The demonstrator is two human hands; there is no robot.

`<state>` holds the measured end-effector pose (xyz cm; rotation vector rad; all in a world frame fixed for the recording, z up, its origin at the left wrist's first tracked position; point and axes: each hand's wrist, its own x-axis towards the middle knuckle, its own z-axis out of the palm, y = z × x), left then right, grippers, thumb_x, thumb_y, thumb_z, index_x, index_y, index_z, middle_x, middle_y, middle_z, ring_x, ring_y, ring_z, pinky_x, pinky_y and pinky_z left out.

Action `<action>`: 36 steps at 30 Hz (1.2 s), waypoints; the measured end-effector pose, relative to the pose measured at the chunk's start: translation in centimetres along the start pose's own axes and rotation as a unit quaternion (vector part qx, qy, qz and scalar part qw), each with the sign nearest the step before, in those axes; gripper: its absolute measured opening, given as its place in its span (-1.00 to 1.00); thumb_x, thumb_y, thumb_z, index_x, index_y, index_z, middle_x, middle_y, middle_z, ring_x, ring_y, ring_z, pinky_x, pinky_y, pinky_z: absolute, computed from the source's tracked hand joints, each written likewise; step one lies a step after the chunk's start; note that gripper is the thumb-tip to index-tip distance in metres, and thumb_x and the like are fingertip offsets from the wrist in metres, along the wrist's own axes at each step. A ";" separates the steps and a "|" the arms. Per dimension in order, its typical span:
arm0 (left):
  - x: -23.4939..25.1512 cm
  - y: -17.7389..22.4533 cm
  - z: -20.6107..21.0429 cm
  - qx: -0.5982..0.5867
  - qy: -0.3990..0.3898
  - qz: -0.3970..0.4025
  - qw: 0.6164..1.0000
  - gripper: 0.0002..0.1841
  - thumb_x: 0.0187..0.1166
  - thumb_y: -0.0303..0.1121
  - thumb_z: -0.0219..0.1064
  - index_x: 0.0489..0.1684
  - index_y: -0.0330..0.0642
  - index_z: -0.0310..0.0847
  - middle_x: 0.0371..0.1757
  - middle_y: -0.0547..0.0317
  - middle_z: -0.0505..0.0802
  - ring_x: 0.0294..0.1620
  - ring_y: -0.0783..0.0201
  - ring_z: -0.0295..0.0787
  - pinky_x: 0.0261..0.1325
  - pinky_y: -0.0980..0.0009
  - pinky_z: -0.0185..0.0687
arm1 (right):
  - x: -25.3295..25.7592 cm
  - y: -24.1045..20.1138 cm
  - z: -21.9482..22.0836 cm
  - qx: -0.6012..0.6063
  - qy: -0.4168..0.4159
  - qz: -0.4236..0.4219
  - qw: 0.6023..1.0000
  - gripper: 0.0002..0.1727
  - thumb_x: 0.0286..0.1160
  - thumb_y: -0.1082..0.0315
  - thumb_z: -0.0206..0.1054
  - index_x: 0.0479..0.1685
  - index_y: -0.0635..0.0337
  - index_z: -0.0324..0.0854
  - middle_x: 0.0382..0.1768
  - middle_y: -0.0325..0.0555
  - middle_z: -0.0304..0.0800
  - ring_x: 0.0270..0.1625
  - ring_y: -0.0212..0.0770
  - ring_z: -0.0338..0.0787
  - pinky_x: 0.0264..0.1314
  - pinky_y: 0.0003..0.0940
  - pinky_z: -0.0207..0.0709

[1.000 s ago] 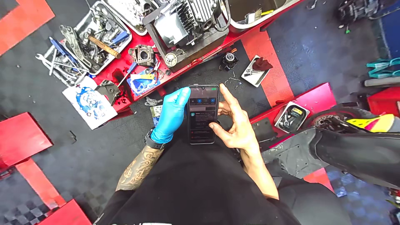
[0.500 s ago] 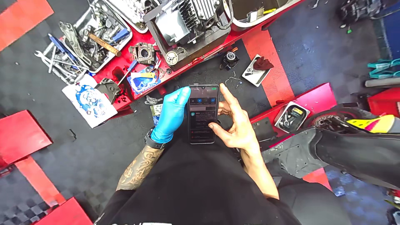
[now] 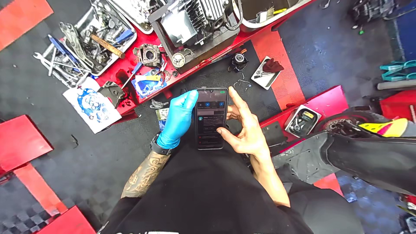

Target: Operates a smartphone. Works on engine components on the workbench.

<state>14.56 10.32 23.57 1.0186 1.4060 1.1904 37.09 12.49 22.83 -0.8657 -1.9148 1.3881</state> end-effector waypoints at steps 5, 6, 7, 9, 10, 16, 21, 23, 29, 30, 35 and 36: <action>0.0 0.0 0.0 -0.007 0.002 -0.002 1.000 -0.58 0.90 -0.20 -0.02 -0.15 -0.16 0.78 -0.30 0.23 0.88 -0.26 0.39 0.84 -0.16 0.39 0.80 | 0.1 -0.1 0.1 -0.001 0.000 0.001 1.000 0.15 0.32 0.34 0.52 0.92 0.22 -0.21 0.16 -0.04 0.84 0.10 -0.24 0.87 0.22 -0.24 0.82; 0.0 0.0 0.0 -0.006 0.001 -0.002 1.000 -0.58 0.90 -0.20 -0.02 -0.15 -0.16 0.78 -0.30 0.23 0.88 -0.27 0.39 0.84 -0.16 0.39 0.81 | 0.1 -0.1 0.1 0.000 0.000 0.001 1.000 0.15 0.32 0.34 0.52 0.92 0.22 -0.21 0.16 -0.03 0.84 0.10 -0.24 0.87 0.22 -0.24 0.81; 0.0 0.0 0.0 -0.005 0.000 -0.001 1.000 -0.58 0.90 -0.20 -0.03 -0.15 -0.16 0.78 -0.30 0.23 0.88 -0.26 0.39 0.84 -0.16 0.39 0.80 | 0.1 -0.1 0.0 0.001 -0.001 0.001 1.000 0.15 0.32 0.34 0.52 0.92 0.23 -0.21 0.16 -0.03 0.84 0.10 -0.24 0.87 0.22 -0.24 0.81; 0.1 0.0 0.0 -0.006 -0.001 -0.001 1.000 -0.58 0.90 -0.21 -0.03 -0.14 -0.17 0.78 -0.30 0.22 0.88 -0.26 0.39 0.84 -0.16 0.39 0.80 | 0.1 -0.1 0.0 0.000 -0.002 0.001 1.000 0.15 0.33 0.35 0.52 0.92 0.23 -0.21 0.16 -0.04 0.84 0.10 -0.24 0.88 0.22 -0.25 0.82; 0.1 0.0 0.0 -0.007 -0.001 0.000 1.000 -0.59 0.90 -0.21 -0.02 -0.15 -0.17 0.78 -0.30 0.22 0.88 -0.26 0.39 0.84 -0.16 0.39 0.80 | 0.1 -0.1 0.0 -0.001 -0.003 0.001 1.000 0.15 0.33 0.35 0.52 0.92 0.23 -0.22 0.17 -0.04 0.84 0.10 -0.24 0.88 0.22 -0.25 0.82; 0.1 0.1 0.1 -0.001 -0.001 0.001 1.000 -0.59 0.91 -0.22 -0.04 -0.15 -0.16 0.77 -0.29 0.22 0.87 -0.27 0.39 0.83 -0.16 0.39 0.79 | 0.1 0.0 -0.1 -0.002 0.003 0.003 1.000 0.14 0.32 0.34 0.52 0.93 0.19 -0.19 0.18 -0.06 0.83 0.10 -0.24 0.87 0.21 -0.24 0.83; 0.1 0.1 0.1 0.001 -0.003 0.009 1.000 -0.60 0.90 -0.23 -0.03 -0.12 -0.17 0.77 -0.26 0.22 0.88 -0.23 0.39 0.83 -0.12 0.38 0.80 | 0.0 -0.1 -0.1 -0.003 0.001 0.002 1.000 0.15 0.32 0.34 0.53 0.93 0.20 -0.20 0.18 -0.06 0.84 0.11 -0.24 0.87 0.22 -0.24 0.82; 0.1 0.1 0.1 -0.001 -0.003 0.008 1.000 -0.60 0.90 -0.22 -0.03 -0.11 -0.16 0.78 -0.26 0.22 0.88 -0.23 0.39 0.84 -0.12 0.38 0.80 | 0.0 -0.1 -0.1 0.000 0.002 0.002 1.000 0.15 0.32 0.34 0.53 0.93 0.19 -0.20 0.17 -0.05 0.84 0.10 -0.24 0.87 0.22 -0.23 0.82; 0.0 0.2 0.2 0.005 -0.003 0.001 1.000 -0.59 0.91 -0.22 -0.04 -0.11 -0.17 0.78 -0.25 0.22 0.88 -0.22 0.38 0.84 -0.14 0.38 0.80 | -0.1 0.0 -0.2 -0.008 0.000 -0.002 1.000 0.14 0.32 0.32 0.52 0.92 0.21 -0.20 0.18 -0.06 0.83 0.11 -0.25 0.87 0.23 -0.24 0.82; 0.0 0.3 0.2 0.009 -0.001 -0.006 1.000 -0.58 0.91 -0.20 -0.04 -0.11 -0.17 0.79 -0.26 0.21 0.89 -0.24 0.38 0.84 -0.16 0.39 0.81 | -0.1 -0.1 -0.2 -0.008 0.000 -0.002 1.000 0.14 0.33 0.33 0.52 0.93 0.21 -0.20 0.17 -0.06 0.83 0.11 -0.25 0.87 0.23 -0.24 0.82; 0.0 0.4 0.3 0.011 -0.001 -0.006 1.000 -0.58 0.91 -0.20 -0.04 -0.12 -0.15 0.78 -0.27 0.24 0.88 -0.24 0.40 0.84 -0.15 0.40 0.80 | -0.2 -0.2 -0.4 -0.016 0.002 0.000 1.000 0.14 0.32 0.32 0.52 0.92 0.21 -0.18 0.17 -0.07 0.84 0.10 -0.27 0.87 0.21 -0.26 0.82; 0.0 0.3 0.3 0.009 -0.002 -0.003 1.000 -0.58 0.91 -0.21 -0.04 -0.12 -0.16 0.78 -0.26 0.23 0.89 -0.23 0.40 0.84 -0.14 0.40 0.80 | -0.2 -0.2 -0.4 -0.015 0.002 0.001 1.000 0.14 0.32 0.32 0.52 0.92 0.21 -0.18 0.17 -0.07 0.84 0.10 -0.27 0.87 0.22 -0.26 0.82</action>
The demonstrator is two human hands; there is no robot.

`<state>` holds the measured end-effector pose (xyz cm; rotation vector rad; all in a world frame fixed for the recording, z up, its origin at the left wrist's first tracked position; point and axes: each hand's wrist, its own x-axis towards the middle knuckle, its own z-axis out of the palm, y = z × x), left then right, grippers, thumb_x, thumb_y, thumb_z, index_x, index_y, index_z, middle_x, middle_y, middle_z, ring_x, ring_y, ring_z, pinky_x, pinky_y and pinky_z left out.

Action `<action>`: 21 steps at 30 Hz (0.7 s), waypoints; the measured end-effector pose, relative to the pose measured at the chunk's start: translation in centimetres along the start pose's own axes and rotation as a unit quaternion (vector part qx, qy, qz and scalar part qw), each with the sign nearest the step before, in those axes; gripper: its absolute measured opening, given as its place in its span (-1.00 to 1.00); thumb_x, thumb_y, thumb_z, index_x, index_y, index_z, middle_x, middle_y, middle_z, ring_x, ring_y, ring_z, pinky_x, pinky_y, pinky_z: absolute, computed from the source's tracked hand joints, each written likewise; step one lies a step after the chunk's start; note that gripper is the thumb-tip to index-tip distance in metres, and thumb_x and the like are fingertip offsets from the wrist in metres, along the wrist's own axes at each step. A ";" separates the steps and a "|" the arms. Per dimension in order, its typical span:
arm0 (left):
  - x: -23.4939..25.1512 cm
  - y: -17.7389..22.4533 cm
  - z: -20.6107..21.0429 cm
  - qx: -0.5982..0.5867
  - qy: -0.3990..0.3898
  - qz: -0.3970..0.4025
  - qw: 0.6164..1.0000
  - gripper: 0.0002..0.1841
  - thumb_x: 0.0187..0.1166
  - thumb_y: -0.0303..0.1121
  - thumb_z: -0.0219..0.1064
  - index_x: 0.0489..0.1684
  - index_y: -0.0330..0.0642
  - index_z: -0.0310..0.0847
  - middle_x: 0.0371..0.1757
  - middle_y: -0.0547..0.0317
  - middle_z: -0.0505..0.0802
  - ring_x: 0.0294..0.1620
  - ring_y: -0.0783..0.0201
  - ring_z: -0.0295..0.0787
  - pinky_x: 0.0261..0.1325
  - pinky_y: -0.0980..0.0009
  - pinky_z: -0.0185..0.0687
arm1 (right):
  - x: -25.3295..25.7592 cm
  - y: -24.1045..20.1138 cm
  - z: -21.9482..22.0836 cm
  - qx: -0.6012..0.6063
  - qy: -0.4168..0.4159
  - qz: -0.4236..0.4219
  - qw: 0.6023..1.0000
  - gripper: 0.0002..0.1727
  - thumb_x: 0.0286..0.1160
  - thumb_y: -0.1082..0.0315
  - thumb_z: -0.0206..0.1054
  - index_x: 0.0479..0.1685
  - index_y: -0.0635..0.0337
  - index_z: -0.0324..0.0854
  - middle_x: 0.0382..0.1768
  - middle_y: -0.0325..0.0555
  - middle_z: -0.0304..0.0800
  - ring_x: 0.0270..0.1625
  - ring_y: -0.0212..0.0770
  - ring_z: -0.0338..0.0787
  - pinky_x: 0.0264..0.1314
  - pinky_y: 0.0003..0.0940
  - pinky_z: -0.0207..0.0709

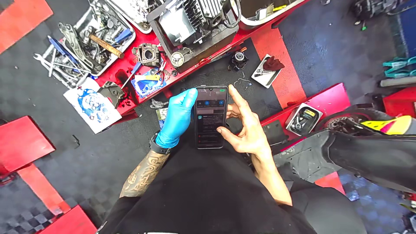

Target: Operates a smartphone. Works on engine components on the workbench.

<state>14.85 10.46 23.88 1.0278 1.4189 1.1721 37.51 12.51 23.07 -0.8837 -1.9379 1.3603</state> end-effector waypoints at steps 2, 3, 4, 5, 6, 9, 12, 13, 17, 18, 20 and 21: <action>0.0 0.0 0.0 0.001 -0.002 0.003 1.000 -0.58 0.91 -0.21 -0.04 -0.11 -0.16 0.79 -0.25 0.23 0.89 -0.23 0.40 0.84 -0.14 0.40 0.81 | 0.0 0.0 0.0 0.001 -0.001 -0.001 1.000 0.15 0.32 0.31 0.53 0.93 0.21 -0.20 0.18 -0.06 0.83 0.12 -0.25 0.87 0.23 -0.24 0.82; 0.0 0.0 0.0 0.001 -0.003 0.002 1.000 -0.58 0.91 -0.21 -0.04 -0.11 -0.16 0.79 -0.25 0.23 0.89 -0.23 0.40 0.84 -0.14 0.40 0.81 | -0.1 0.1 -0.1 0.002 -0.002 -0.002 1.000 0.15 0.33 0.31 0.53 0.93 0.21 -0.21 0.19 -0.06 0.83 0.12 -0.24 0.87 0.24 -0.24 0.82; 0.0 0.0 0.0 0.000 -0.005 0.003 1.000 -0.58 0.91 -0.21 -0.04 -0.11 -0.16 0.79 -0.24 0.22 0.89 -0.22 0.40 0.84 -0.13 0.39 0.81 | -0.1 0.1 -0.1 0.001 -0.003 -0.003 1.000 0.15 0.33 0.31 0.53 0.93 0.21 -0.21 0.19 -0.06 0.83 0.12 -0.25 0.87 0.24 -0.24 0.82; 0.0 0.0 0.0 0.000 -0.006 0.004 1.000 -0.58 0.91 -0.20 -0.04 -0.11 -0.16 0.79 -0.24 0.22 0.89 -0.21 0.39 0.84 -0.13 0.38 0.81 | -0.1 0.1 -0.1 0.000 -0.002 -0.003 1.000 0.15 0.33 0.31 0.53 0.93 0.21 -0.21 0.19 -0.06 0.83 0.12 -0.25 0.87 0.24 -0.25 0.82; 0.0 0.0 0.0 0.001 -0.007 0.005 1.000 -0.58 0.91 -0.20 -0.04 -0.10 -0.17 0.78 -0.24 0.21 0.89 -0.21 0.39 0.84 -0.13 0.38 0.80 | -0.1 0.0 -0.1 -0.001 -0.002 -0.003 1.000 0.15 0.32 0.31 0.53 0.93 0.21 -0.21 0.18 -0.06 0.83 0.11 -0.25 0.87 0.23 -0.25 0.82; 0.1 0.3 0.0 0.006 -0.010 0.007 1.000 -0.57 0.92 -0.22 -0.06 -0.08 -0.19 0.79 -0.23 0.19 0.90 -0.20 0.36 0.86 -0.12 0.35 0.82 | 0.1 0.0 -0.2 0.003 -0.005 -0.009 1.000 0.15 0.33 0.33 0.52 0.93 0.21 -0.21 0.19 -0.04 0.82 0.12 -0.24 0.87 0.21 -0.25 0.83; 0.1 0.4 0.0 0.008 -0.009 0.007 1.000 -0.56 0.92 -0.23 -0.06 -0.09 -0.19 0.79 -0.24 0.19 0.90 -0.21 0.36 0.86 -0.14 0.36 0.82 | 0.2 -0.2 -0.2 0.000 -0.004 -0.010 1.000 0.16 0.33 0.34 0.52 0.93 0.20 -0.23 0.16 -0.06 0.84 0.11 -0.25 0.88 0.21 -0.25 0.83; 0.2 0.4 0.0 0.008 -0.009 0.008 1.000 -0.56 0.92 -0.23 -0.07 -0.10 -0.19 0.79 -0.24 0.19 0.90 -0.21 0.36 0.86 -0.13 0.36 0.82 | 0.2 -0.2 -0.2 0.000 -0.003 -0.012 1.000 0.16 0.32 0.34 0.53 0.93 0.20 -0.22 0.15 -0.06 0.84 0.11 -0.24 0.88 0.20 -0.25 0.83; 0.3 0.4 -0.1 0.006 -0.009 0.009 1.000 -0.57 0.91 -0.23 -0.06 -0.12 -0.19 0.78 -0.26 0.20 0.89 -0.24 0.37 0.85 -0.17 0.37 0.81 | 0.3 -0.1 -0.3 -0.002 -0.005 -0.014 1.000 0.16 0.32 0.34 0.53 0.93 0.21 -0.22 0.17 -0.05 0.83 0.11 -0.23 0.88 0.21 -0.24 0.83; 0.3 0.4 -0.1 0.004 -0.010 0.008 1.000 -0.57 0.91 -0.23 -0.06 -0.11 -0.19 0.78 -0.25 0.19 0.89 -0.23 0.37 0.86 -0.15 0.37 0.82 | 0.3 -0.1 -0.3 -0.002 -0.006 -0.013 1.000 0.16 0.32 0.34 0.52 0.93 0.21 -0.22 0.18 -0.05 0.83 0.12 -0.23 0.87 0.21 -0.24 0.83; 0.3 0.5 -0.1 0.003 -0.009 0.006 1.000 -0.58 0.91 -0.24 -0.05 -0.11 -0.19 0.78 -0.25 0.19 0.90 -0.23 0.37 0.86 -0.16 0.37 0.82 | 0.4 -0.1 -0.3 -0.002 -0.006 -0.010 1.000 0.15 0.32 0.34 0.52 0.93 0.20 -0.22 0.19 -0.06 0.83 0.12 -0.25 0.87 0.21 -0.25 0.82; 0.4 0.5 -0.1 0.003 -0.008 0.008 1.000 -0.58 0.91 -0.24 -0.04 -0.11 -0.19 0.79 -0.25 0.20 0.90 -0.23 0.37 0.86 -0.16 0.38 0.82 | 0.4 -0.1 -0.3 -0.002 -0.007 -0.008 1.000 0.15 0.32 0.33 0.52 0.93 0.20 -0.22 0.20 -0.06 0.83 0.12 -0.25 0.87 0.22 -0.26 0.82</action>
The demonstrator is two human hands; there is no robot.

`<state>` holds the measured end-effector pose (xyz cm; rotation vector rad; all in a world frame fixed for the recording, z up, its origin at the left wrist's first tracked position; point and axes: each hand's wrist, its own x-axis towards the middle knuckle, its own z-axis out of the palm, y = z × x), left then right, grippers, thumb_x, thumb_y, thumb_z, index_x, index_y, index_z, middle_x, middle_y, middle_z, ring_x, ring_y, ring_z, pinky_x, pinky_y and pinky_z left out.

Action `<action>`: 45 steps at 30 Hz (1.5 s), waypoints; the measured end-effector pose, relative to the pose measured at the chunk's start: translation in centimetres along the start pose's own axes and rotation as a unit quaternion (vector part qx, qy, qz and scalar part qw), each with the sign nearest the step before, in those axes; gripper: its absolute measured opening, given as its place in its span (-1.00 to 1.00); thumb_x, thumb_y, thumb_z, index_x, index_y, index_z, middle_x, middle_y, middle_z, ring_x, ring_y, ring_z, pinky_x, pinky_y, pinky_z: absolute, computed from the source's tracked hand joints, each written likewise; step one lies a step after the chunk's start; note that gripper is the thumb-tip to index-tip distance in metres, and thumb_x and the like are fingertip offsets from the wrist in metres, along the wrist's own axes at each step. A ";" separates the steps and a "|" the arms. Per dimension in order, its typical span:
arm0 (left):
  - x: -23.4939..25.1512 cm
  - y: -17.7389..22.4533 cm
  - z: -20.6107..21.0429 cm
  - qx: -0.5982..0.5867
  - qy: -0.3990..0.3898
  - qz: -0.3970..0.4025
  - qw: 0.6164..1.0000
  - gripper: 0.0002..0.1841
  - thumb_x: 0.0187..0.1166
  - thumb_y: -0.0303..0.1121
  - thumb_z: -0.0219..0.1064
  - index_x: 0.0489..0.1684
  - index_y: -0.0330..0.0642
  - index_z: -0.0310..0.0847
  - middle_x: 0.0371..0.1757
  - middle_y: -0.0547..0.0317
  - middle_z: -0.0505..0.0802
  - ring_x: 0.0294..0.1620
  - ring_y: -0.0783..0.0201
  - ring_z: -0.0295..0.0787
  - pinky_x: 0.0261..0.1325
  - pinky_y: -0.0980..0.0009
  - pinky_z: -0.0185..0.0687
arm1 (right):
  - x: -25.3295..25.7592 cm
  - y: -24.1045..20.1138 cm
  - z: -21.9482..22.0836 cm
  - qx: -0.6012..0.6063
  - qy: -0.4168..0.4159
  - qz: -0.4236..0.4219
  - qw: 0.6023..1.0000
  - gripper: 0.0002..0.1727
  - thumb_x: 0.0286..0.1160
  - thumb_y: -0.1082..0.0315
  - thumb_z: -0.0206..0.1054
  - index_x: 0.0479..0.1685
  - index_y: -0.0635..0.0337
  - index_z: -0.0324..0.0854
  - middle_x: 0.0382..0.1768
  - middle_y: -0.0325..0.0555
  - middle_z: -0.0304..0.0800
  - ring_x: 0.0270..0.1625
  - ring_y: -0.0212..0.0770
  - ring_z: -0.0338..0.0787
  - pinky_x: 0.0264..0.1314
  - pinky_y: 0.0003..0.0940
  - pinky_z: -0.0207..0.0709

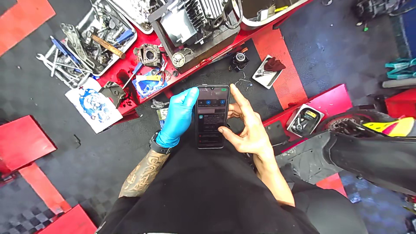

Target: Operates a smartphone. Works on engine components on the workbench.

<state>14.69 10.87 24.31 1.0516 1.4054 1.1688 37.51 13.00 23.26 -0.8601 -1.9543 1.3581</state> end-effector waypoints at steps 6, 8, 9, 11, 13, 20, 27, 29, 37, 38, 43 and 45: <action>0.2 -0.1 0.0 -0.002 0.001 -0.004 1.000 -0.58 0.91 -0.22 -0.04 -0.13 -0.18 0.79 -0.26 0.20 0.89 -0.24 0.37 0.86 -0.18 0.38 0.81 | 0.2 0.0 0.0 -0.004 0.000 0.000 1.000 0.16 0.32 0.33 0.53 0.93 0.21 -0.23 0.15 -0.07 0.84 0.11 -0.26 0.87 0.21 -0.26 0.82; 0.2 -0.2 0.1 -0.009 0.003 -0.006 1.000 -0.58 0.91 -0.23 -0.04 -0.12 -0.19 0.79 -0.26 0.19 0.90 -0.24 0.36 0.86 -0.17 0.37 0.82 | 0.2 0.0 0.0 -0.003 0.001 0.002 1.000 0.16 0.32 0.33 0.53 0.93 0.21 -0.22 0.17 -0.07 0.84 0.11 -0.25 0.88 0.21 -0.26 0.82; 0.3 -0.3 0.0 -0.012 0.001 -0.006 1.000 -0.58 0.91 -0.23 -0.04 -0.09 -0.19 0.79 -0.23 0.18 0.91 -0.21 0.35 0.87 -0.13 0.36 0.83 | 0.2 0.0 0.0 -0.002 0.001 0.003 1.000 0.16 0.31 0.33 0.54 0.93 0.22 -0.22 0.17 -0.06 0.84 0.11 -0.25 0.88 0.21 -0.26 0.82; 0.3 -0.5 0.1 -0.012 0.004 -0.010 1.000 -0.58 0.91 -0.21 -0.03 -0.10 -0.17 0.79 -0.22 0.21 0.90 -0.19 0.38 0.86 -0.10 0.38 0.82 | 0.2 0.0 0.0 0.001 0.001 0.007 1.000 0.17 0.31 0.34 0.53 0.93 0.21 -0.23 0.17 -0.06 0.84 0.12 -0.24 0.87 0.22 -0.25 0.82; 0.3 -0.6 0.2 -0.016 0.007 -0.013 1.000 -0.59 0.90 -0.21 -0.03 -0.10 -0.16 0.79 -0.22 0.22 0.90 -0.18 0.39 0.85 -0.07 0.37 0.81 | 0.2 0.1 0.0 0.003 0.002 0.011 1.000 0.17 0.31 0.34 0.54 0.93 0.20 -0.22 0.18 -0.05 0.83 0.12 -0.24 0.87 0.22 -0.25 0.81; 0.3 -0.4 0.3 -0.006 0.006 -0.011 1.000 -0.59 0.91 -0.23 -0.04 -0.09 -0.17 0.78 -0.22 0.23 0.90 -0.19 0.40 0.85 -0.09 0.39 0.81 | 0.1 0.2 0.1 -0.007 0.006 0.014 1.000 0.15 0.33 0.31 0.53 0.93 0.22 -0.21 0.21 -0.04 0.82 0.13 -0.27 0.86 0.22 -0.27 0.81; 0.1 -0.5 0.2 -0.021 0.011 -0.012 1.000 -0.60 0.90 -0.22 -0.02 -0.06 -0.17 0.79 -0.21 0.22 0.90 -0.18 0.39 0.86 -0.10 0.39 0.82 | 0.1 0.2 0.2 -0.006 0.000 0.012 1.000 0.15 0.33 0.31 0.53 0.93 0.21 -0.21 0.19 -0.06 0.83 0.13 -0.26 0.86 0.22 -0.25 0.82; 0.0 -0.6 0.1 -0.016 0.011 -0.011 1.000 -0.60 0.90 -0.22 -0.02 -0.05 -0.17 0.79 -0.20 0.22 0.91 -0.17 0.40 0.87 -0.09 0.39 0.82 | 0.1 0.2 0.2 -0.004 -0.001 0.012 1.000 0.15 0.33 0.31 0.53 0.93 0.20 -0.20 0.19 -0.06 0.83 0.13 -0.26 0.86 0.22 -0.25 0.82; -0.3 -0.5 0.1 0.001 0.018 -0.018 1.000 -0.59 0.91 -0.20 -0.03 -0.07 -0.17 0.79 -0.23 0.22 0.90 -0.21 0.39 0.86 -0.11 0.38 0.82 | -0.1 0.2 0.3 -0.007 -0.005 0.011 1.000 0.16 0.32 0.30 0.52 0.93 0.19 -0.21 0.19 -0.08 0.82 0.13 -0.28 0.86 0.23 -0.26 0.81; -0.3 -0.5 0.1 0.002 0.018 -0.016 1.000 -0.58 0.91 -0.21 -0.04 -0.07 -0.17 0.79 -0.25 0.22 0.90 -0.23 0.39 0.86 -0.14 0.39 0.82 | -0.1 0.2 0.3 -0.009 -0.006 0.010 1.000 0.16 0.32 0.30 0.52 0.93 0.19 -0.22 0.20 -0.07 0.82 0.13 -0.28 0.86 0.23 -0.27 0.81; -0.3 -0.4 0.3 0.009 0.014 -0.011 1.000 -0.58 0.91 -0.21 -0.04 -0.10 -0.16 0.79 -0.24 0.23 0.90 -0.20 0.39 0.86 -0.11 0.38 0.82 | -0.3 0.2 0.0 -0.013 -0.005 0.010 1.000 0.16 0.34 0.29 0.52 0.93 0.20 -0.22 0.19 -0.06 0.83 0.14 -0.28 0.87 0.24 -0.27 0.81; -0.3 -0.2 0.3 0.004 0.011 -0.011 1.000 -0.58 0.91 -0.21 -0.04 -0.07 -0.16 0.79 -0.20 0.23 0.91 -0.16 0.39 0.87 -0.07 0.37 0.83 | -0.3 0.1 -0.1 -0.011 -0.006 0.008 1.000 0.16 0.33 0.29 0.52 0.93 0.21 -0.22 0.19 -0.07 0.83 0.14 -0.28 0.86 0.23 -0.27 0.82</action>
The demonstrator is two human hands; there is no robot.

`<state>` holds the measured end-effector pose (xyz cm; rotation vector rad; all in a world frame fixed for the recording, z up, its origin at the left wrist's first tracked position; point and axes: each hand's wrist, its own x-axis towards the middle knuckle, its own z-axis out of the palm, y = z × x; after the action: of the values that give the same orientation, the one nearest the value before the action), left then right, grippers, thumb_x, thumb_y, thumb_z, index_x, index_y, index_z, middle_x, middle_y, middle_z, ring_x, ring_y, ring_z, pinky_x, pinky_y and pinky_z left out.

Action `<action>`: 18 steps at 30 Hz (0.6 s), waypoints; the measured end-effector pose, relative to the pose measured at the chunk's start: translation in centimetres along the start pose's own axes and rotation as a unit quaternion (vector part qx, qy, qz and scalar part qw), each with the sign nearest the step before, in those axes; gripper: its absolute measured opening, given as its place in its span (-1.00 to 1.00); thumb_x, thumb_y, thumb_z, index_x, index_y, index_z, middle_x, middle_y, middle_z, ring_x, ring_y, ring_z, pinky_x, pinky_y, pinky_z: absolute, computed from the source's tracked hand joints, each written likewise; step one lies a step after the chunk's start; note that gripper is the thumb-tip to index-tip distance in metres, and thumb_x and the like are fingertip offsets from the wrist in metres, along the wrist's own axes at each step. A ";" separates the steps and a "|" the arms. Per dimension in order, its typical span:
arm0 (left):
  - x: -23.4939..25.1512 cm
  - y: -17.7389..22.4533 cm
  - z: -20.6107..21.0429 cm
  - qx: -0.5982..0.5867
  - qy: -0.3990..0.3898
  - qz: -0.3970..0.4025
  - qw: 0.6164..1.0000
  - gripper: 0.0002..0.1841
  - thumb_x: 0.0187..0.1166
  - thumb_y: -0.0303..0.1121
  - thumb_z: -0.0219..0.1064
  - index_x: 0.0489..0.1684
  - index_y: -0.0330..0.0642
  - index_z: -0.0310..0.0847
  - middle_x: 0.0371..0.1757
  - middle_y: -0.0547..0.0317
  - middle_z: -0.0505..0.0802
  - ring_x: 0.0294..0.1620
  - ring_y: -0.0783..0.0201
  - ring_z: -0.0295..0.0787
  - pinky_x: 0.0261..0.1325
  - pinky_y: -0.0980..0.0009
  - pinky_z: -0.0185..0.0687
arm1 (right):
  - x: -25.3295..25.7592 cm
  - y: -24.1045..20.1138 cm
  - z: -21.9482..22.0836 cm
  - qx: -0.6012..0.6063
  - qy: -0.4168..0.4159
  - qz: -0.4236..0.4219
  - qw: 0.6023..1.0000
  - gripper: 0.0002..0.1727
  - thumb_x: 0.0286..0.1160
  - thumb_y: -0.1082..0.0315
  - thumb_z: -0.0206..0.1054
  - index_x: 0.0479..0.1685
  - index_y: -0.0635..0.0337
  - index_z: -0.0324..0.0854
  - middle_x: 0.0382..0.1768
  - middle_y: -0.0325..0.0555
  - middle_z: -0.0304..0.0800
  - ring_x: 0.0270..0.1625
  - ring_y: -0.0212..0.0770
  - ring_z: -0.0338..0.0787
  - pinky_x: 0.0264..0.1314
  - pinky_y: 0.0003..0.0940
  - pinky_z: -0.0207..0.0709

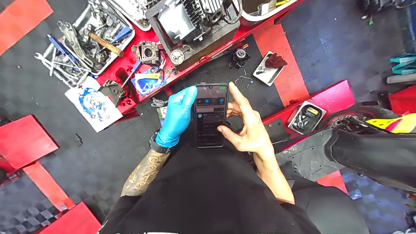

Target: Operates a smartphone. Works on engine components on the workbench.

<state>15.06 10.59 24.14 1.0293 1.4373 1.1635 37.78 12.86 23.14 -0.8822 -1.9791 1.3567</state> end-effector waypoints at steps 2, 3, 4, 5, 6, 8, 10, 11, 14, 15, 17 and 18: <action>0.0 0.2 0.1 -0.004 -0.003 0.004 1.000 -0.58 0.91 -0.21 -0.04 -0.06 -0.17 0.79 -0.20 0.21 0.91 -0.17 0.38 0.87 -0.09 0.37 0.84 | 0.0 0.0 -0.1 -0.001 0.001 -0.003 1.000 0.15 0.32 0.30 0.52 0.92 0.22 -0.21 0.18 -0.08 0.83 0.13 -0.29 0.86 0.22 -0.28 0.82; 0.1 0.2 0.1 -0.007 -0.005 0.007 1.000 -0.58 0.91 -0.21 -0.05 -0.06 -0.17 0.78 -0.20 0.21 0.91 -0.18 0.37 0.87 -0.10 0.37 0.83 | 0.0 0.0 -0.2 0.001 0.002 -0.004 1.000 0.15 0.32 0.31 0.53 0.92 0.22 -0.21 0.18 -0.09 0.83 0.13 -0.29 0.86 0.22 -0.28 0.82; 0.1 0.2 0.2 -0.010 -0.007 0.009 1.000 -0.58 0.91 -0.22 -0.05 -0.05 -0.18 0.78 -0.20 0.20 0.91 -0.17 0.37 0.87 -0.09 0.36 0.84 | 0.0 0.0 -0.2 0.002 0.003 -0.004 1.000 0.16 0.31 0.31 0.53 0.93 0.21 -0.21 0.18 -0.09 0.83 0.13 -0.30 0.87 0.22 -0.28 0.82; 0.1 0.2 0.2 -0.011 -0.009 0.010 1.000 -0.58 0.91 -0.22 -0.05 -0.05 -0.18 0.78 -0.19 0.21 0.90 -0.17 0.37 0.87 -0.08 0.36 0.83 | 0.0 0.0 -0.3 0.003 0.003 -0.005 1.000 0.16 0.31 0.32 0.53 0.92 0.21 -0.21 0.18 -0.10 0.83 0.13 -0.29 0.87 0.22 -0.28 0.83; 0.2 0.2 0.3 -0.011 -0.010 0.011 1.000 -0.58 0.91 -0.22 -0.05 -0.05 -0.18 0.78 -0.19 0.21 0.91 -0.17 0.38 0.87 -0.07 0.36 0.83 | 0.0 0.0 -0.3 0.005 0.003 -0.006 1.000 0.16 0.31 0.33 0.53 0.92 0.21 -0.21 0.18 -0.09 0.83 0.13 -0.28 0.87 0.22 -0.27 0.83; 0.2 0.2 0.3 -0.011 -0.012 0.012 1.000 -0.58 0.91 -0.22 -0.05 -0.07 -0.18 0.78 -0.20 0.21 0.90 -0.17 0.38 0.86 -0.08 0.37 0.83 | 0.0 0.0 -0.4 0.008 0.001 -0.006 1.000 0.16 0.31 0.33 0.53 0.92 0.21 -0.21 0.20 -0.08 0.82 0.14 -0.28 0.87 0.22 -0.27 0.83; 0.3 0.3 0.4 -0.009 -0.013 0.011 1.000 -0.58 0.91 -0.22 -0.05 -0.08 -0.17 0.78 -0.22 0.21 0.90 -0.18 0.38 0.86 -0.10 0.37 0.83 | -0.1 0.0 -0.5 0.007 0.001 -0.006 1.000 0.16 0.31 0.33 0.52 0.92 0.21 -0.21 0.21 -0.08 0.82 0.14 -0.28 0.87 0.22 -0.27 0.83; 0.3 0.4 0.4 -0.007 -0.012 0.008 1.000 -0.58 0.91 -0.22 -0.05 -0.08 -0.17 0.78 -0.22 0.22 0.90 -0.19 0.38 0.87 -0.11 0.37 0.83 | 0.0 0.0 -0.6 0.006 0.001 -0.005 1.000 0.16 0.31 0.33 0.52 0.93 0.21 -0.22 0.20 -0.08 0.82 0.14 -0.28 0.87 0.22 -0.27 0.83; 0.4 0.5 0.4 -0.004 -0.009 0.010 1.000 -0.59 0.91 -0.23 -0.04 -0.12 -0.17 0.77 -0.25 0.22 0.89 -0.23 0.39 0.86 -0.13 0.38 0.82 | 0.1 -0.1 -0.7 0.001 0.000 -0.003 1.000 0.16 0.32 0.31 0.52 0.93 0.20 -0.22 0.20 -0.11 0.84 0.14 -0.29 0.87 0.23 -0.28 0.82; 0.4 0.5 0.5 -0.003 -0.009 0.010 1.000 -0.59 0.91 -0.23 -0.04 -0.12 -0.17 0.77 -0.26 0.22 0.89 -0.24 0.39 0.86 -0.14 0.38 0.82 | 0.1 -0.1 -0.7 0.000 -0.001 -0.001 1.000 0.16 0.32 0.30 0.52 0.93 0.20 -0.22 0.20 -0.12 0.84 0.14 -0.30 0.87 0.23 -0.28 0.83; 0.4 0.6 0.4 -0.003 -0.007 0.008 1.000 -0.58 0.91 -0.22 -0.04 -0.13 -0.18 0.78 -0.27 0.22 0.89 -0.26 0.38 0.86 -0.16 0.38 0.82 | 0.2 -0.1 -0.8 -0.001 -0.002 -0.002 1.000 0.16 0.32 0.30 0.52 0.93 0.21 -0.22 0.19 -0.12 0.84 0.14 -0.30 0.87 0.22 -0.29 0.82; 0.5 0.6 0.4 -0.004 -0.008 0.010 1.000 -0.58 0.91 -0.23 -0.05 -0.13 -0.18 0.78 -0.28 0.21 0.89 -0.26 0.38 0.85 -0.16 0.38 0.82 | 0.2 -0.1 -0.8 -0.001 -0.002 -0.003 1.000 0.16 0.32 0.30 0.52 0.93 0.21 -0.23 0.19 -0.12 0.83 0.14 -0.30 0.86 0.23 -0.29 0.82</action>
<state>15.41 11.21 24.61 1.0473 1.4118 1.1711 38.22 13.42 23.48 -0.8735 -1.9855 1.3548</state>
